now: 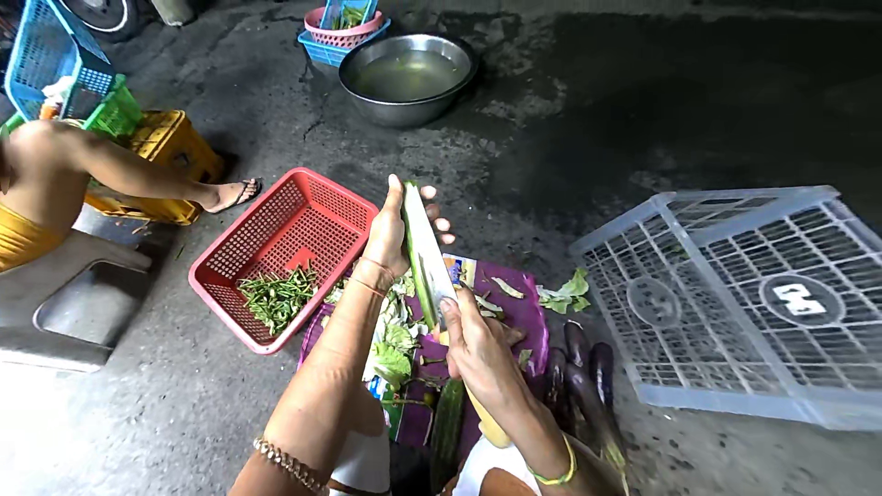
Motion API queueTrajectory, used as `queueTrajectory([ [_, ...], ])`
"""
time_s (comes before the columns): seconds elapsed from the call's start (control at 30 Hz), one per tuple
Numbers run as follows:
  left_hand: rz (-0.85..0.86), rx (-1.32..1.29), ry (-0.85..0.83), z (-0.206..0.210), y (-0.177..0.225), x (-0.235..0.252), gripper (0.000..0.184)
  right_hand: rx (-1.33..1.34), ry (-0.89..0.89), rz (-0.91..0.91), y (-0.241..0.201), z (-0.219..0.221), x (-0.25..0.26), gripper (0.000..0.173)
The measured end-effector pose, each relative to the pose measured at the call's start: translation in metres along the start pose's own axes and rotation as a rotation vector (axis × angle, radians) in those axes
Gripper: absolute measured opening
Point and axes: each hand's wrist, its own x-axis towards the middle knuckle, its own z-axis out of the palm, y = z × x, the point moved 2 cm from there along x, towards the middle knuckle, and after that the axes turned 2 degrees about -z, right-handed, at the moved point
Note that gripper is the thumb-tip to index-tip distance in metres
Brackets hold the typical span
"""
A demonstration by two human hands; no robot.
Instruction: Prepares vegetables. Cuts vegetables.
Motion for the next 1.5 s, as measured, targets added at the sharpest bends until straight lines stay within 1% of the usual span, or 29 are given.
queueTrajectory([
  [0.27,0.002,-0.112,-0.005,0.000,0.002,0.013,0.074,0.012,0.034,-0.058,0.003,0.004,0.000,0.037],
  [0.37,-0.001,-0.136,-0.016,0.000,0.000,0.016,0.074,-0.041,0.055,-0.074,0.004,0.006,0.001,0.036],
  [0.47,0.032,-0.103,0.017,0.004,-0.003,0.017,0.069,-0.100,0.067,-0.059,0.003,0.010,0.002,0.038],
  [0.53,0.109,-0.030,0.027,0.008,-0.006,0.016,0.059,-0.128,0.064,-0.039,0.002,0.012,0.004,0.038],
  [0.63,0.197,0.072,0.043,0.011,-0.009,0.016,0.025,-0.147,0.035,-0.014,0.004,0.012,0.007,0.038],
  [0.67,0.198,0.097,0.047,0.011,-0.010,0.017,0.020,-0.150,0.030,-0.019,0.006,0.013,0.007,0.039],
  [0.73,0.170,0.127,0.059,0.011,-0.012,0.018,0.016,-0.154,-0.003,-0.012,0.008,0.012,0.007,0.040],
  [0.83,0.124,0.138,0.077,0.010,-0.013,0.020,0.020,-0.195,-0.026,0.003,0.008,0.012,0.008,0.036],
  [0.9,0.087,0.187,0.119,0.010,-0.014,0.020,0.026,-0.237,0.007,-0.009,0.007,0.015,0.006,0.037],
  [1.0,0.025,0.326,0.220,0.012,-0.016,0.023,0.037,-0.391,0.015,0.039,-0.001,0.013,0.005,0.036],
  [1.1,-0.012,0.462,0.329,0.008,-0.018,0.025,0.041,-0.584,0.085,0.038,-0.005,0.018,0.004,0.029],
  [1.13,-0.030,0.515,0.347,0.005,-0.018,0.026,0.043,-0.638,0.093,0.048,-0.005,0.019,0.005,0.026],
  [1.2,-0.048,0.591,0.348,0.001,-0.019,0.027,0.045,-0.682,0.074,0.067,-0.002,0.017,0.007,0.025],
  [1.3,-0.031,0.541,0.282,-0.003,-0.020,0.024,0.050,-0.589,0.033,0.031,0.009,0.011,0.010,0.024],
  [1.37,0.019,0.431,0.245,-0.002,-0.017,0.024,0.053,-0.376,-0.014,0.012,0.012,0.005,0.013,0.032],
  [1.43,0.052,0.301,0.222,0.000,-0.015,0.022,0.053,-0.116,-0.155,0.075,0.010,0.002,0.013,0.036],
  [1.5,0.054,0.229,0.208,0.001,-0.012,0.020,0.051,-0.002,-0.203,0.095,0.006,0.002,0.011,0.037],
])
